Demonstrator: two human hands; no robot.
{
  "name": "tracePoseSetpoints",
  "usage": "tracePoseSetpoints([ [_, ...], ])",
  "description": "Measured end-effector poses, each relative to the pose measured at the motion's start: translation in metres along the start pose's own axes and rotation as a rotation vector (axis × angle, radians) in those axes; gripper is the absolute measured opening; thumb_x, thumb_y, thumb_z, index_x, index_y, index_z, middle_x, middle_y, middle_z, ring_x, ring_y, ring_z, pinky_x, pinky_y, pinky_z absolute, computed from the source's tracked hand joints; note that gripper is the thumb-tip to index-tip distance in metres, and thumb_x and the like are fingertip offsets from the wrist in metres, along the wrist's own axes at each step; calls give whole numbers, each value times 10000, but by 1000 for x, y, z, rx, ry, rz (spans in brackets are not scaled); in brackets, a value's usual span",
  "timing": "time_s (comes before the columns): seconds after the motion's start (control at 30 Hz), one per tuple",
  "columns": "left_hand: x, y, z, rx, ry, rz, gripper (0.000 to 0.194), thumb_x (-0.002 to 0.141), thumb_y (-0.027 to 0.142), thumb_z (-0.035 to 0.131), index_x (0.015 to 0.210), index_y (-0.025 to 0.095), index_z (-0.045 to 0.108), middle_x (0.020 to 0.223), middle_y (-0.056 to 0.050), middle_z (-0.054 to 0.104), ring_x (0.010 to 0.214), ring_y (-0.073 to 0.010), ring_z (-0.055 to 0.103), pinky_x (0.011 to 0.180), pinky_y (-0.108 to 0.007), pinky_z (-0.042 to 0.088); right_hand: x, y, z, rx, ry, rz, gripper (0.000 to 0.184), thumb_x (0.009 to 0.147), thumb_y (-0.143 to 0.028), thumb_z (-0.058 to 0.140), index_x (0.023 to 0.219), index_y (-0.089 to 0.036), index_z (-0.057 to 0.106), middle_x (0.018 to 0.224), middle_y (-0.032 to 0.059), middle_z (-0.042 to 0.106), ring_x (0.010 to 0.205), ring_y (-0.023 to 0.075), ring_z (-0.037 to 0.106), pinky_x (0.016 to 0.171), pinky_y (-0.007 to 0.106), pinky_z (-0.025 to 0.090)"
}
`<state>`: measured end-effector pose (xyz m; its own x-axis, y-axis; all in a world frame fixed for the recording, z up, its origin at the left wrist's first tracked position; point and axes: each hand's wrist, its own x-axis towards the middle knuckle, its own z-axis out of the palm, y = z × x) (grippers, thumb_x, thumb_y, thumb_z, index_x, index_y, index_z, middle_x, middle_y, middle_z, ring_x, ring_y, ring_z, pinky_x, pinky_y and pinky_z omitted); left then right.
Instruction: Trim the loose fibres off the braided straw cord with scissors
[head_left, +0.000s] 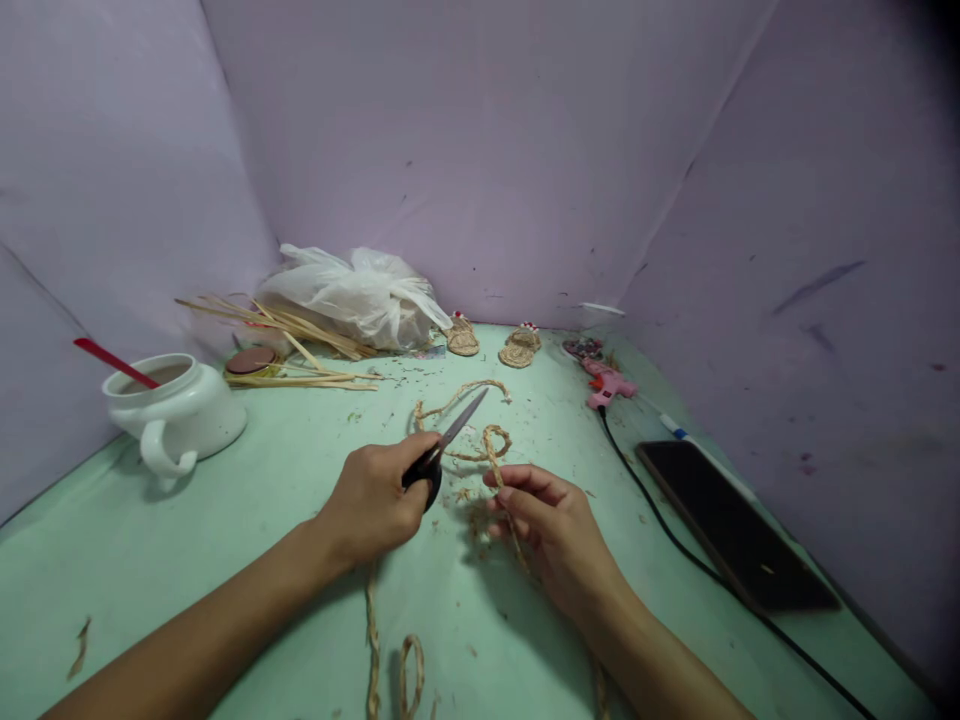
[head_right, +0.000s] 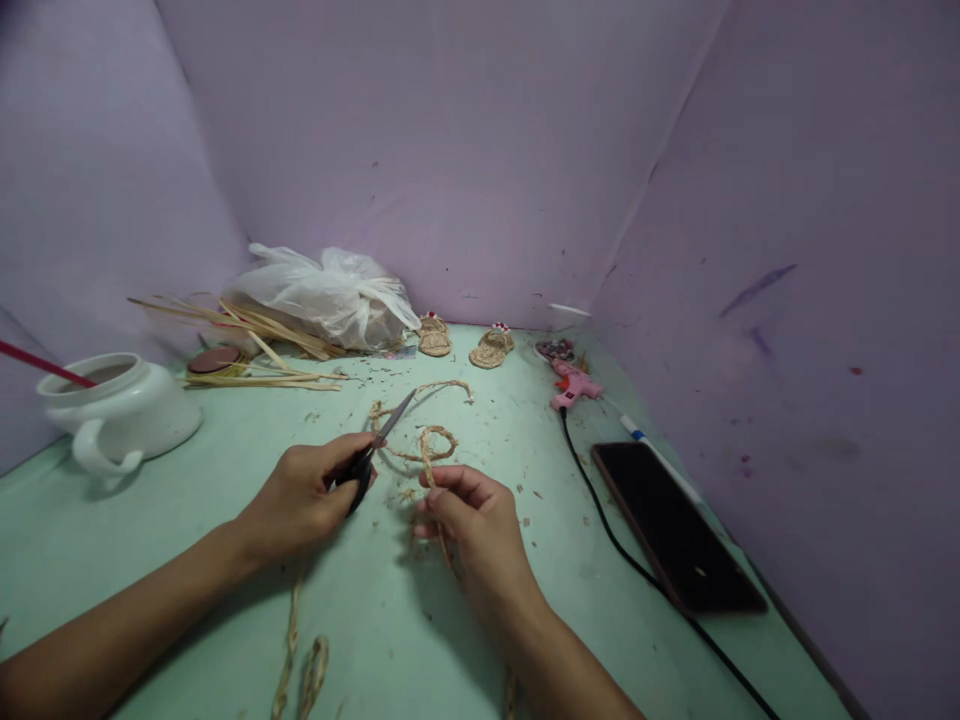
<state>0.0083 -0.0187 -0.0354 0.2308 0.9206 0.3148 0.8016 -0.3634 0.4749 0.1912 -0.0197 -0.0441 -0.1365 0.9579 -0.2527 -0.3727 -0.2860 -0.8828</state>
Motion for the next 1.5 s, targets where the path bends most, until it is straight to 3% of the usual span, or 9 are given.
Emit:
tracePoseSetpoints([
  [0.13, 1, -2, 3, -7, 10, -68, 343, 707, 136, 444, 1021, 225, 552, 745, 34, 642, 629, -119, 569, 607, -210, 402, 1, -2, -1, -46, 10, 5, 207, 623, -287, 677, 756, -129, 691, 639, 10, 584, 389, 18, 285, 304, 146, 159],
  [0.2, 1, -2, 4, 3, 13, -63, 356, 711, 143, 438, 1037, 237, 543, 775, 35, 650, 662, -126, 584, 623, -216, 411, 2, -3, -1, -45, 22, 13, 278, 654, -361, 657, 802, -128, 691, 669, 12, 576, 380, 9, 233, 309, 159, 115],
  [0.37, -1, -1, 3, 121, -18, 73, 479, 643, 187, 483, 1122, 209, 493, 965, -25, 635, 846, -202, 590, 730, -295, 435, 2, -2, -1, -13, 41, -32, 374, 604, -327, 704, 935, -157, 661, 620, -22, 554, 345, 2, 214, 322, 174, 123],
  [0.5, -3, 2, 6, 302, -77, 144, 535, 635, 223, 479, 1167, 168, 470, 900, -68, 615, 781, -250, 575, 696, -373, 441, 1, -1, -1, 58, -18, -24, 366, 611, -294, 698, 950, -165, 652, 560, -43, 525, 337, 2, 204, 332, 176, 102],
  [0.7, -4, 5, 9, 388, -79, 168, 548, 660, 229, 459, 1203, 156, 441, 884, -72, 609, 745, -246, 572, 667, -382, 451, 0, 0, -1, 98, -119, -16, 275, 631, -254, 684, 887, -159, 652, 532, -42, 513, 352, 15, 232, 354, 198, 102],
  [1.03, -4, 4, 8, 449, -143, 175, 557, 694, 166, 408, 1250, 145, 393, 835, -72, 642, 664, -207, 600, 597, -322, 457, 0, 3, -1, 51, -75, -28, 341, 610, -270, 698, 935, -173, 659, 535, -43, 514, 377, 29, 238, 393, 215, 109],
  [1.3, -1, 5, 2, 0, -150, 58, 458, 673, 79, 410, 1075, 248, 546, 714, 15, 639, 645, -137, 575, 614, -229, 424, 3, 3, -3, 54, -33, -48, 328, 595, -241, 693, 919, -185, 678, 543, -40, 535, 373, 28, 266, 381, 203, 131],
  [1.43, 4, 7, 2, -429, -45, -189, 247, 700, 158, 481, 923, 178, 582, 621, 27, 562, 548, -104, 508, 540, -207, 399, 4, 4, -3, 42, -40, -50, 277, 615, -252, 683, 883, -182, 680, 569, -30, 563, 362, 26, 314, 363, 184, 174],
  [1.5, 7, 9, 3, -697, -19, -359, 286, 667, 218, 567, 942, 143, 549, 588, 34, 542, 502, -94, 492, 505, -206, 396, 3, 5, -2, 6, -64, -28, 258, 622, -256, 683, 867, -178, 682, 633, -6, 601, 394, 42, 389, 370, 180, 244],
])
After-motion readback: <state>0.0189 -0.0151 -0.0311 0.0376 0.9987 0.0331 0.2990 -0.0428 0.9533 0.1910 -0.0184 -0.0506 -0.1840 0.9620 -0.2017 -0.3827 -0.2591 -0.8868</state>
